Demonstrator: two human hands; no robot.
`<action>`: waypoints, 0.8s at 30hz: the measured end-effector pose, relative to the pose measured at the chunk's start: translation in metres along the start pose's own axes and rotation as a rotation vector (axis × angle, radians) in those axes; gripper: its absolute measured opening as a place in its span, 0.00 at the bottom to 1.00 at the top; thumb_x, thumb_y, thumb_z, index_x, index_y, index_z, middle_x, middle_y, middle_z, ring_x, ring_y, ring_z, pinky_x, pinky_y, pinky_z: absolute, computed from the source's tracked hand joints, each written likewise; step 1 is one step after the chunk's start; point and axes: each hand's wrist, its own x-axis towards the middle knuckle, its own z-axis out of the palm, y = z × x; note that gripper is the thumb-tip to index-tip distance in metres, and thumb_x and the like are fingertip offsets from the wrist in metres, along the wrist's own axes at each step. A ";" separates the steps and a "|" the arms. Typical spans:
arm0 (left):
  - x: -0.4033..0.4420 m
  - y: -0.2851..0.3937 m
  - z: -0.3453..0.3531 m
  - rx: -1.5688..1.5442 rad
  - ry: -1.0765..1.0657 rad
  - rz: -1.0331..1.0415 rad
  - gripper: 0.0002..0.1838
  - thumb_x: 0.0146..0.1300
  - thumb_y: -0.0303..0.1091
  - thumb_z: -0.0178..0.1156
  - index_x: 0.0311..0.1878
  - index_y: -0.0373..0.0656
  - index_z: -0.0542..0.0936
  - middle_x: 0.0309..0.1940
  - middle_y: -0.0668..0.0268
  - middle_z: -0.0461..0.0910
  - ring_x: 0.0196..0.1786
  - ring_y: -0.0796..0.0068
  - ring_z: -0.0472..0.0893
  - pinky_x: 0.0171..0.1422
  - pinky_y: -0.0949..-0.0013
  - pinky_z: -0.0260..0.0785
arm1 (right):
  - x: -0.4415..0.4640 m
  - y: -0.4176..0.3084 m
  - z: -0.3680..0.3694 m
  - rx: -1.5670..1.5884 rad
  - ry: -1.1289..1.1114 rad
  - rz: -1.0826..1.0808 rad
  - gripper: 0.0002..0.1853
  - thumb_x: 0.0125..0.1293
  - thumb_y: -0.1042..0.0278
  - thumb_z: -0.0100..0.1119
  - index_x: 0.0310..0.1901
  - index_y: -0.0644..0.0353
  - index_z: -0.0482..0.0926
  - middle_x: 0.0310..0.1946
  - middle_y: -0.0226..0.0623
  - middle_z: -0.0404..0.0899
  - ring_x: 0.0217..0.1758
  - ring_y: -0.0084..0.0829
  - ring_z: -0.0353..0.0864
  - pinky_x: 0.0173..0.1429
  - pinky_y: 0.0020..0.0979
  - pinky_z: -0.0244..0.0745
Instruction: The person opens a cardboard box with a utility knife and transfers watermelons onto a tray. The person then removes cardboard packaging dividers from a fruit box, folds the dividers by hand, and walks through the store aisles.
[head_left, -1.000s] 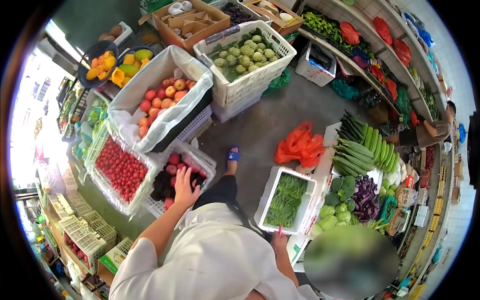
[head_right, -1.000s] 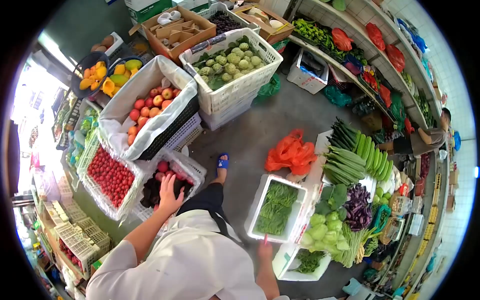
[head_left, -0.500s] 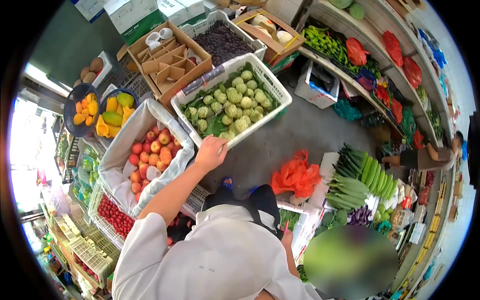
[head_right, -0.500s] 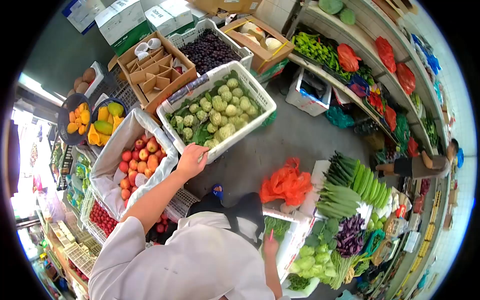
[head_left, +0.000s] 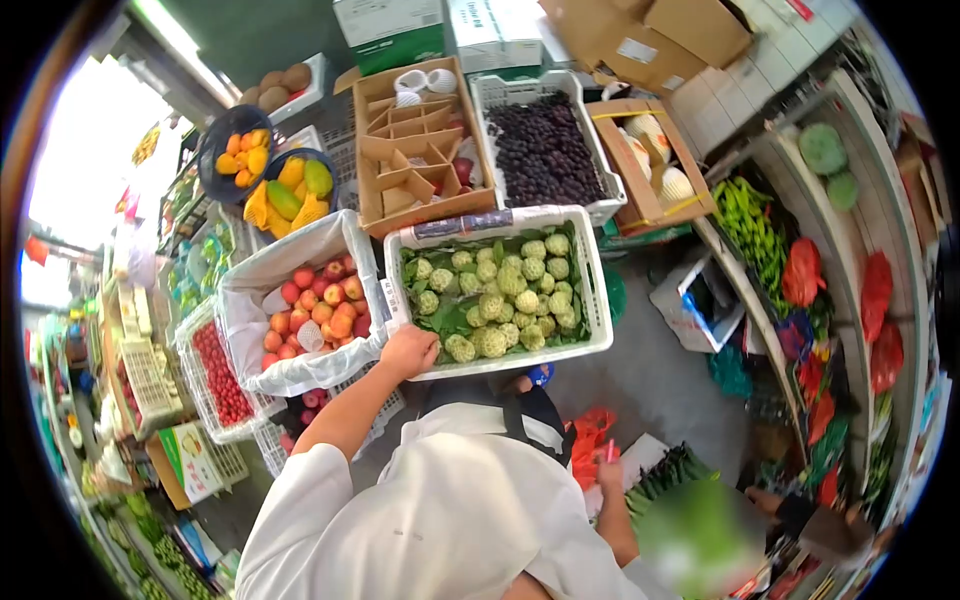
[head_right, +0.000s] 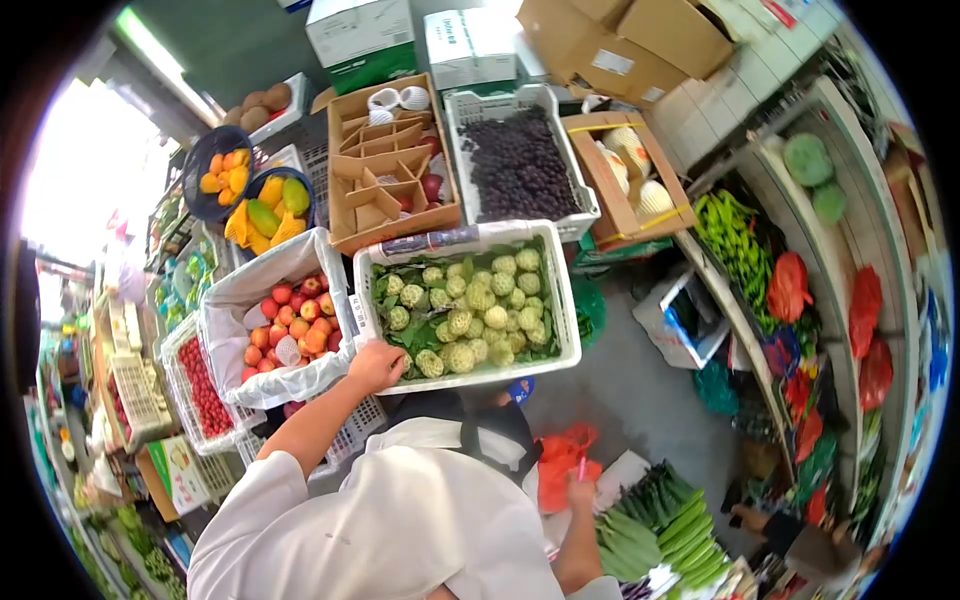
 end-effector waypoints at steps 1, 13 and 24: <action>0.001 -0.002 0.007 -0.032 0.066 -0.006 0.07 0.59 0.33 0.61 0.35 0.42 0.84 0.29 0.55 0.83 0.37 0.50 0.81 0.46 0.50 0.73 | 0.014 -0.015 -0.026 0.064 0.071 -0.033 0.21 0.67 0.47 0.64 0.37 0.62 0.86 0.23 0.40 0.82 0.24 0.35 0.81 0.30 0.39 0.76; 0.228 -0.056 -0.130 -0.003 0.660 -0.428 0.51 0.54 0.44 0.73 0.78 0.47 0.56 0.77 0.39 0.45 0.72 0.35 0.63 0.72 0.50 0.65 | 0.015 -0.172 -0.073 0.278 0.042 0.006 0.18 0.70 0.52 0.62 0.40 0.62 0.79 0.21 0.27 0.73 0.21 0.26 0.71 0.28 0.33 0.71; 0.355 -0.186 -0.095 -0.283 0.841 -0.405 0.53 0.52 0.19 0.63 0.81 0.55 0.50 0.76 0.42 0.54 0.65 0.35 0.72 0.69 0.54 0.69 | -0.133 -0.184 -0.012 0.233 -0.095 0.366 0.18 0.72 0.53 0.60 0.46 0.63 0.79 0.19 0.23 0.68 0.19 0.22 0.66 0.25 0.30 0.66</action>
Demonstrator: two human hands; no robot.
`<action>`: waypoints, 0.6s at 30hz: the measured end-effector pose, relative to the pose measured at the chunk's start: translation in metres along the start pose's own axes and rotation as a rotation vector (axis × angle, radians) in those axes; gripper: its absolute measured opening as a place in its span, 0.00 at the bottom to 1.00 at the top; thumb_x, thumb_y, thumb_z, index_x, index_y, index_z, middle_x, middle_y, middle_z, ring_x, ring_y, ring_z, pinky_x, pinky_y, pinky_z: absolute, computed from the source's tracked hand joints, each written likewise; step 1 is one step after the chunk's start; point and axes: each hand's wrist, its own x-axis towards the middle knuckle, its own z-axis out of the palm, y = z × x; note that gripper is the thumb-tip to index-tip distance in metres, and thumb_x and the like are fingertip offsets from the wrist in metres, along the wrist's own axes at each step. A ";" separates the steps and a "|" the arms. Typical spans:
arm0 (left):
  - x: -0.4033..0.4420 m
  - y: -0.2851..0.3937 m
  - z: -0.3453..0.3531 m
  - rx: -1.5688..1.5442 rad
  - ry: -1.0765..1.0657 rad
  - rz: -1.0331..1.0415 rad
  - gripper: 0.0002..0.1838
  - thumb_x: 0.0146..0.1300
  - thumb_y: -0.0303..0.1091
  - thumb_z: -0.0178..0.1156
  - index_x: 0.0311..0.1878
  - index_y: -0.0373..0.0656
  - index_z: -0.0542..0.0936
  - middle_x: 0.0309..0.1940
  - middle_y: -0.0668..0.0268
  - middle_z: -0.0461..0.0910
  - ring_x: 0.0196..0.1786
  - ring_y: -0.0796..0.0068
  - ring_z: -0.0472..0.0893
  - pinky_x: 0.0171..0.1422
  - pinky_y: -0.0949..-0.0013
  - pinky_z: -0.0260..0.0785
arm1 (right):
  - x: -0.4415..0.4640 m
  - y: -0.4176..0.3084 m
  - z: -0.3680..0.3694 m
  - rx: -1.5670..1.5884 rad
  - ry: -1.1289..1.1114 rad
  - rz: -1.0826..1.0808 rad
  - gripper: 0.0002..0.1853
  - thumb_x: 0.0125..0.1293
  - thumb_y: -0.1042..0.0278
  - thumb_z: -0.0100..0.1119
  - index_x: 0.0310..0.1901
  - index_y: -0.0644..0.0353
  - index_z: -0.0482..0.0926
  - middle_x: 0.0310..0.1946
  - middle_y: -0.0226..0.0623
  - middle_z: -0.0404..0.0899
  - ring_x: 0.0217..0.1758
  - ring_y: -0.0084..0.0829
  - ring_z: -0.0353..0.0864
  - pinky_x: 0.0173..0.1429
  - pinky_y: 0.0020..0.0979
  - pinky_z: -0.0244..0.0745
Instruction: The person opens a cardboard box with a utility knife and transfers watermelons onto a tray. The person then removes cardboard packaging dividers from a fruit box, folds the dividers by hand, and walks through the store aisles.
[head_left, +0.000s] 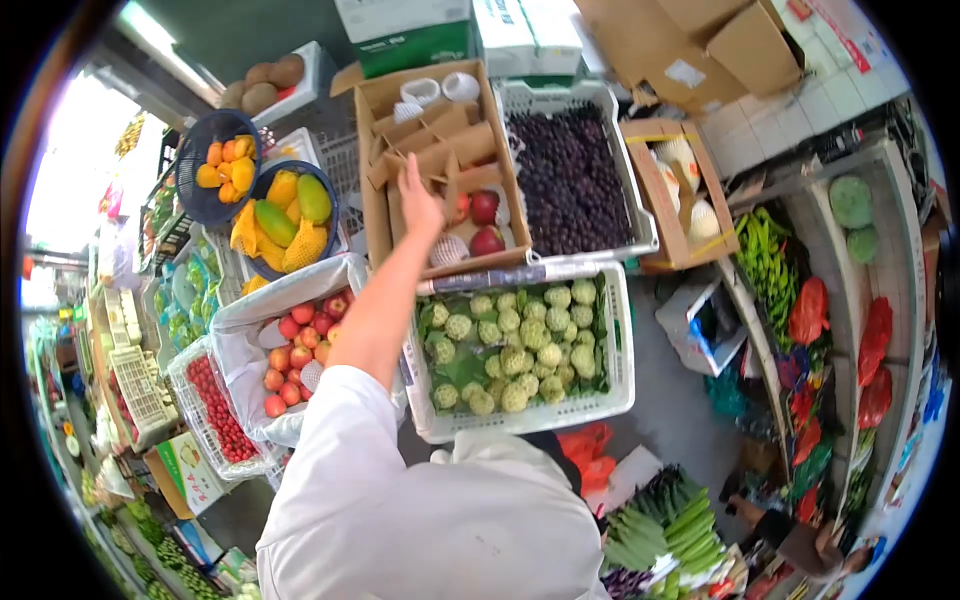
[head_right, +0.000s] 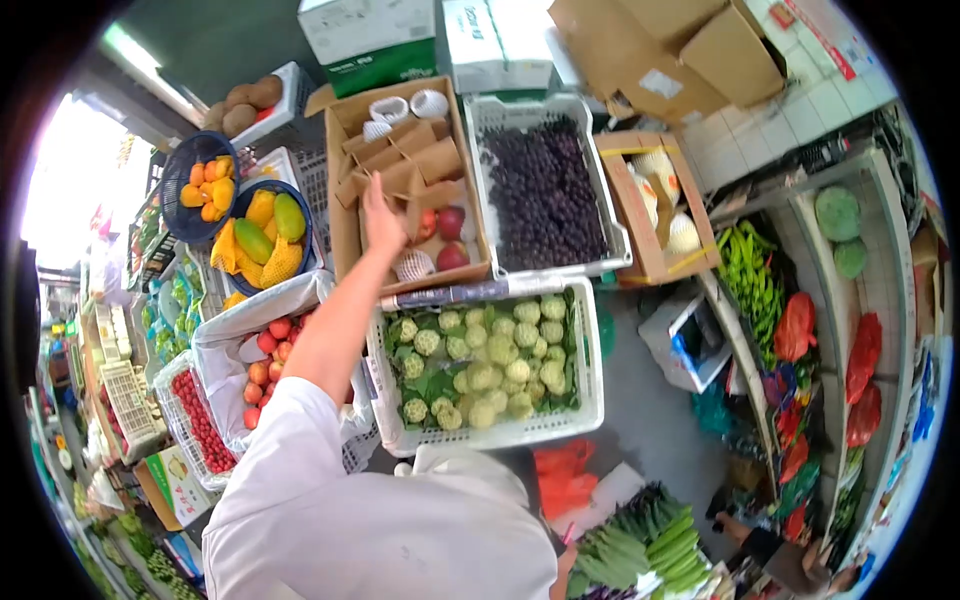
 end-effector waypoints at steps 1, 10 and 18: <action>0.010 -0.013 -0.003 0.022 0.072 0.148 0.45 0.54 0.17 0.59 0.77 0.49 0.61 0.71 0.43 0.65 0.63 0.41 0.75 0.68 0.56 0.69 | -0.008 0.004 -0.001 0.029 0.027 0.033 0.17 0.73 0.53 0.60 0.46 0.62 0.79 0.19 0.23 0.67 0.18 0.22 0.66 0.24 0.29 0.65; -0.068 0.133 -0.159 -0.302 0.002 0.045 0.22 0.54 0.23 0.65 0.54 0.34 0.77 0.51 0.55 0.81 0.54 0.68 0.81 0.60 0.66 0.73 | -0.028 -0.127 -0.024 0.810 0.195 0.051 0.18 0.76 0.51 0.56 0.48 0.61 0.78 0.15 0.19 0.56 0.14 0.15 0.56 0.20 0.23 0.52; -0.273 0.204 -0.139 -0.682 -0.679 0.607 0.24 0.52 0.26 0.68 0.56 0.45 0.80 0.60 0.62 0.80 0.57 0.64 0.82 0.54 0.65 0.80 | -0.056 -0.304 -0.040 0.812 -0.263 -0.718 0.28 0.77 0.43 0.49 0.65 0.59 0.72 0.33 0.26 0.76 0.14 0.16 0.54 0.18 0.21 0.52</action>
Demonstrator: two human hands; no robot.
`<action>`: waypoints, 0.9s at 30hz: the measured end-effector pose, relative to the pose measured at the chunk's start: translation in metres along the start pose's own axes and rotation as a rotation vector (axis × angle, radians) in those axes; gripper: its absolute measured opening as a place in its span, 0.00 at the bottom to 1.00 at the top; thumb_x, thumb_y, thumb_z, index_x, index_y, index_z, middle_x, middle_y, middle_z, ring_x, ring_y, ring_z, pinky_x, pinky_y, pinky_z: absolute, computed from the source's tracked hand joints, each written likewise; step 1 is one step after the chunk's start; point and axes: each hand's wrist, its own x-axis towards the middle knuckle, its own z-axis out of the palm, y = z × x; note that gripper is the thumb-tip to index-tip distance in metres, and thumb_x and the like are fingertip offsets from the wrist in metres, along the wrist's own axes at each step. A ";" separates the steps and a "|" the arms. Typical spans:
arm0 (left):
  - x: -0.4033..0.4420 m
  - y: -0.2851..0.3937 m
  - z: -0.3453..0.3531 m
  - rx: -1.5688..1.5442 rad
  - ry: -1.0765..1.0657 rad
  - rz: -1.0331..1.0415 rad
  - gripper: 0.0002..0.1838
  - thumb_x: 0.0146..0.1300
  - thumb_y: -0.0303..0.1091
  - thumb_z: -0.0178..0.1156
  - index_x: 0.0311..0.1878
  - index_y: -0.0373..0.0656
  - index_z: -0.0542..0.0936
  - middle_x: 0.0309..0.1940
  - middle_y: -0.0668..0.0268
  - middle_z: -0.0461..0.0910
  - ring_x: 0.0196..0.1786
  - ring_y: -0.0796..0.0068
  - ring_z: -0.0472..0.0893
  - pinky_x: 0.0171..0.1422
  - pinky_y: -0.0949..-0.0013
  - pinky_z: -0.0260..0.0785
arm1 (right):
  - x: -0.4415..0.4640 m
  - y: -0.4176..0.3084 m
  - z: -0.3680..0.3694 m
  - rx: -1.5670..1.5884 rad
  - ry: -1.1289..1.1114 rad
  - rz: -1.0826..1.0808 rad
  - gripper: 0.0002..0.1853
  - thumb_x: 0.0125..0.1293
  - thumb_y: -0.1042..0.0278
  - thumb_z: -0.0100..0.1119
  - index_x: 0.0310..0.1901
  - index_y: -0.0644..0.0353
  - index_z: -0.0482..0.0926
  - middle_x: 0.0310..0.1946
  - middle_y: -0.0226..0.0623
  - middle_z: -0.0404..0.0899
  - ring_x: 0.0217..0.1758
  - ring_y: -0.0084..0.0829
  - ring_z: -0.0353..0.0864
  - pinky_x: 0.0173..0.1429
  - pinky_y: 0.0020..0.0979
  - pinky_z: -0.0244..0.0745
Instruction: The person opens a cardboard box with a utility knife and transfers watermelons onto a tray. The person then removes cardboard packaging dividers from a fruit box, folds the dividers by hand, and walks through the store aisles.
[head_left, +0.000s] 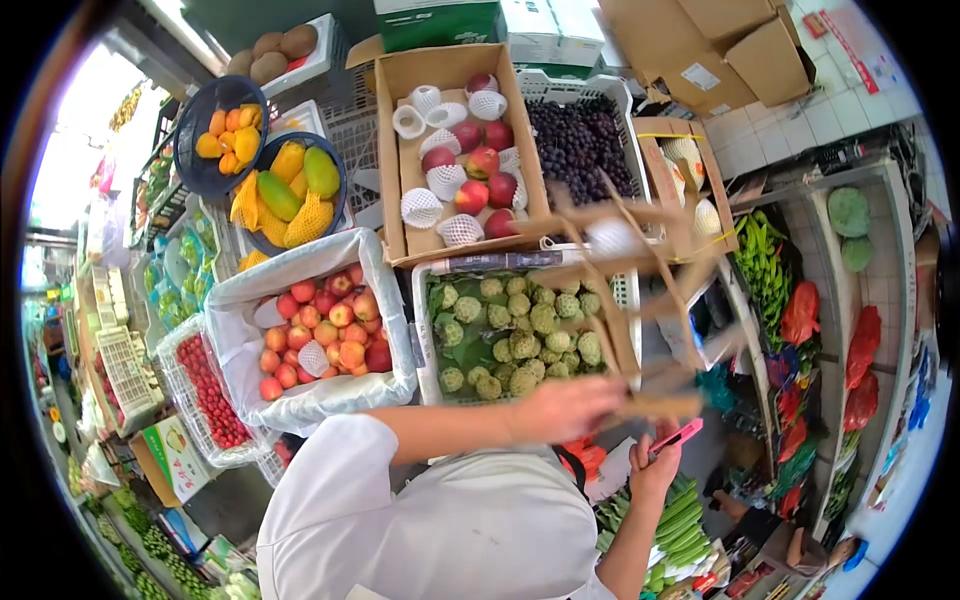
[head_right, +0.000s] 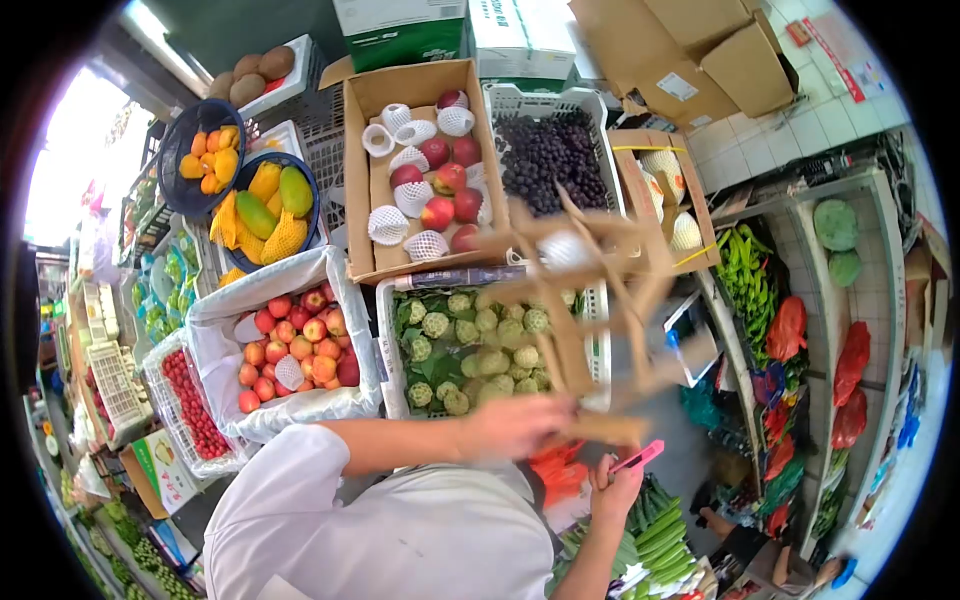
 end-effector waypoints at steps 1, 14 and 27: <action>-0.004 0.005 0.006 -0.102 -0.116 0.072 0.26 0.53 0.25 0.67 0.58 0.45 0.79 0.61 0.61 0.79 0.57 0.64 0.82 0.54 0.65 0.80 | 0.006 -0.007 0.009 0.127 0.079 0.108 0.30 0.77 0.44 0.51 0.69 0.58 0.69 0.44 0.29 0.78 0.17 0.17 0.62 0.20 0.20 0.58; -0.012 -0.002 -0.036 -0.316 -0.280 0.239 0.26 0.63 0.44 0.66 0.64 0.48 0.78 0.60 0.51 0.75 0.53 0.53 0.79 0.58 0.55 0.74 | -0.032 0.029 -0.049 0.195 0.243 0.080 0.42 0.69 0.41 0.58 0.74 0.64 0.61 0.59 0.34 0.75 0.49 0.28 0.78 0.49 0.28 0.79; 0.045 -0.317 -0.249 0.527 -0.606 -1.119 0.29 0.49 0.50 0.77 0.47 0.37 0.84 0.39 0.54 0.87 0.41 0.63 0.86 0.49 0.62 0.79 | -0.104 0.048 -0.094 0.877 0.046 -0.106 0.33 0.77 0.48 0.48 0.77 0.55 0.57 0.39 0.30 0.75 0.27 0.22 0.67 0.31 0.31 0.68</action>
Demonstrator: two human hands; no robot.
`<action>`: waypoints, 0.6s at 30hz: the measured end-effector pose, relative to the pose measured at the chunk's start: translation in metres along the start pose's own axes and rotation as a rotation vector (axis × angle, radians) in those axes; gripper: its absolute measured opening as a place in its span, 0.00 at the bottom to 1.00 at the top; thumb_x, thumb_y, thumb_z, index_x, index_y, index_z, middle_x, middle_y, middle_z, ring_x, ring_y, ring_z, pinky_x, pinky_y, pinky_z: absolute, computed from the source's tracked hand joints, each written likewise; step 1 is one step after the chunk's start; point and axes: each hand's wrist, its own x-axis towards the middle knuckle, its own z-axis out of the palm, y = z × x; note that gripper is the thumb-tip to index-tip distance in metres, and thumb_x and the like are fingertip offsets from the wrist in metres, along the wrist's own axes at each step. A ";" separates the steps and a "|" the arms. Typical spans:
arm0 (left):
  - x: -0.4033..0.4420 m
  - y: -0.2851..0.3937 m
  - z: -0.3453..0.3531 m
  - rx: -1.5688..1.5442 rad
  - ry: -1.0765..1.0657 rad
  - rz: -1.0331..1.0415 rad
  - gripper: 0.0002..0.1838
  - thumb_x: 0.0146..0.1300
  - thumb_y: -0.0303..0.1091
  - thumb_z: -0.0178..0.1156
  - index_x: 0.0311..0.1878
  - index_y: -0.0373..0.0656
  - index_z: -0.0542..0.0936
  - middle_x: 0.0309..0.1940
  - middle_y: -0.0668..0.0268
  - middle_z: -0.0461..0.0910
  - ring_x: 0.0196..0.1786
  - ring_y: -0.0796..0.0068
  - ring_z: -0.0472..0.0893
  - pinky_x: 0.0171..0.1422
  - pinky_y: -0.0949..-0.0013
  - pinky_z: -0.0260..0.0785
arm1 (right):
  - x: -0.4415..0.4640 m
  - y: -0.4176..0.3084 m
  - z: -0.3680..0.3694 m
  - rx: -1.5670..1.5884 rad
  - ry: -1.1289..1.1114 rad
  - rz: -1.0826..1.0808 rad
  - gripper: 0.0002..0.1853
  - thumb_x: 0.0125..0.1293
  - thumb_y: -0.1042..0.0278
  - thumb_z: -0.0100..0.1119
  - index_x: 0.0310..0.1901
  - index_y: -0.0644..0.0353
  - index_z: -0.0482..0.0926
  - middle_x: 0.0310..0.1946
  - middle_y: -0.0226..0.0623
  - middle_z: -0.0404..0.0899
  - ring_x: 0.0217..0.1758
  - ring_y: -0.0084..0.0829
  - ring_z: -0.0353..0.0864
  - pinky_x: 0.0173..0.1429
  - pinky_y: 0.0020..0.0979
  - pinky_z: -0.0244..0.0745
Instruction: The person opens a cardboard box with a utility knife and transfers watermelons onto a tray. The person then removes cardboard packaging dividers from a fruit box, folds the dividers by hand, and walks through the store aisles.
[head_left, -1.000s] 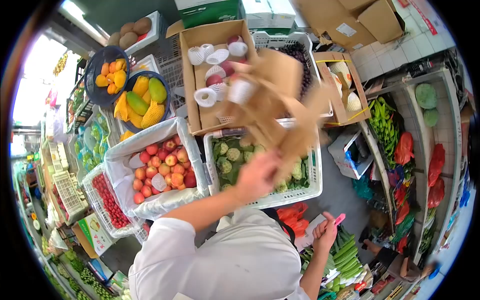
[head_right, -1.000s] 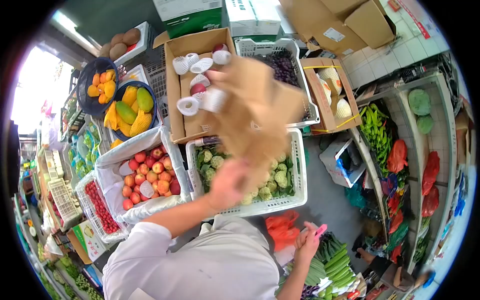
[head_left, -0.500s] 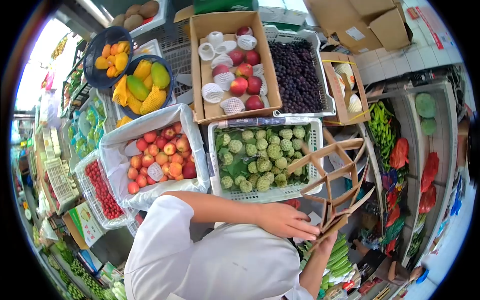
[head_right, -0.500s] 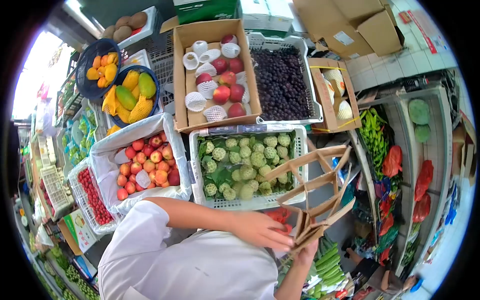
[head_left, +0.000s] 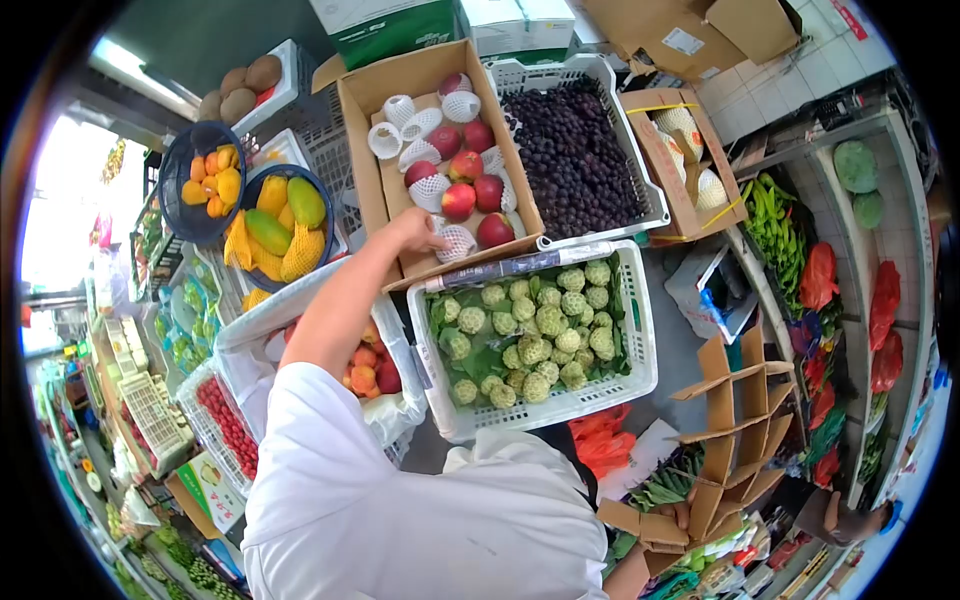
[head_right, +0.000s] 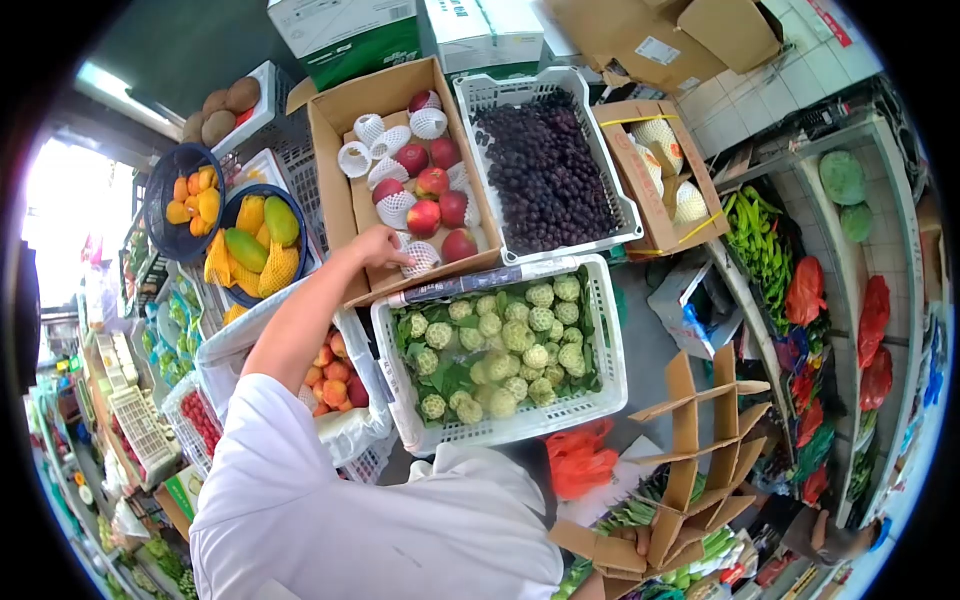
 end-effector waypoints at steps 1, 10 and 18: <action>0.010 -0.005 -0.005 0.014 -0.009 0.002 0.29 0.49 0.50 0.77 0.47 0.37 0.84 0.39 0.54 0.87 0.41 0.63 0.86 0.49 0.62 0.79 | 0.000 0.000 0.003 0.003 0.025 -0.010 0.33 0.77 0.48 0.48 0.77 0.55 0.57 0.39 0.30 0.74 0.27 0.22 0.67 0.31 0.31 0.68; 0.082 -0.031 -0.156 -0.507 0.678 0.004 0.20 0.61 0.42 0.67 0.49 0.36 0.83 0.37 0.56 0.87 0.37 0.68 0.87 0.45 0.64 0.79 | 0.013 0.009 0.016 0.019 0.205 -0.042 0.35 0.77 0.50 0.47 0.79 0.55 0.51 0.37 0.28 0.72 0.28 0.22 0.68 0.32 0.34 0.69; 0.152 -0.016 -0.148 -0.075 0.616 -0.063 0.86 0.28 0.67 0.83 0.82 0.44 0.35 0.80 0.38 0.34 0.82 0.40 0.43 0.83 0.52 0.48 | 0.042 0.020 0.034 0.005 0.350 -0.068 0.37 0.77 0.51 0.46 0.80 0.55 0.47 0.34 0.27 0.71 0.29 0.21 0.68 0.32 0.36 0.70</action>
